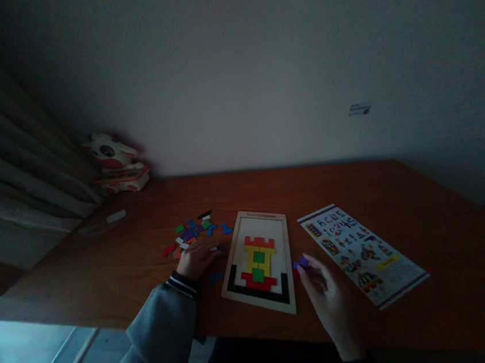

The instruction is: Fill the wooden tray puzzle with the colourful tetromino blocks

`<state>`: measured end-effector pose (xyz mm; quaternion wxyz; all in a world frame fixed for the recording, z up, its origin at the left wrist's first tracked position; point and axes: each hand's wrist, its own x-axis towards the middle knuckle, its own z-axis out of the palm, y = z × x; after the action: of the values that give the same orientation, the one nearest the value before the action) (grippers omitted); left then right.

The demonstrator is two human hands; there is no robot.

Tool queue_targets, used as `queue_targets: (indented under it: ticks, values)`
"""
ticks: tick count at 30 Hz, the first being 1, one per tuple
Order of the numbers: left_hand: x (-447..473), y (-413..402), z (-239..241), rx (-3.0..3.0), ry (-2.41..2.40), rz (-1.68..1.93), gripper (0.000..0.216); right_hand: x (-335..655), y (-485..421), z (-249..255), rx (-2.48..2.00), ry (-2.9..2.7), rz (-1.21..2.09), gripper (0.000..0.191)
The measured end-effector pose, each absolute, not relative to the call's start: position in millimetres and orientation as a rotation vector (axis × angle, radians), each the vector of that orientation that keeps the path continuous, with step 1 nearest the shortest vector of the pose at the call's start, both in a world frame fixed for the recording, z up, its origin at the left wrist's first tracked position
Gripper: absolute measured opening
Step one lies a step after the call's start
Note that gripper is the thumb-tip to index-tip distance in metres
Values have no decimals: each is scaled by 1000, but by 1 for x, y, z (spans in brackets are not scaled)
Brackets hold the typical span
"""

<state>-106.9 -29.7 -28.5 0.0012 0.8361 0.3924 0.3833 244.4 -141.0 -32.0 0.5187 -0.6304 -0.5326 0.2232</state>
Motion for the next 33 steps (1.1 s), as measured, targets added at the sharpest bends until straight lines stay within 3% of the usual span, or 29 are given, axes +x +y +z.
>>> queue_targets:
  ticks: [9, 33]
  values:
    - [-74, -64, -10, 2761, 620, 1103, 20, 229, -155, -18, -1343, -1748, 447, 28]
    - [-69, -76, -2, 2809, 681, 874, 21, 222, -160, -16, -1389, -2062, 179, 28]
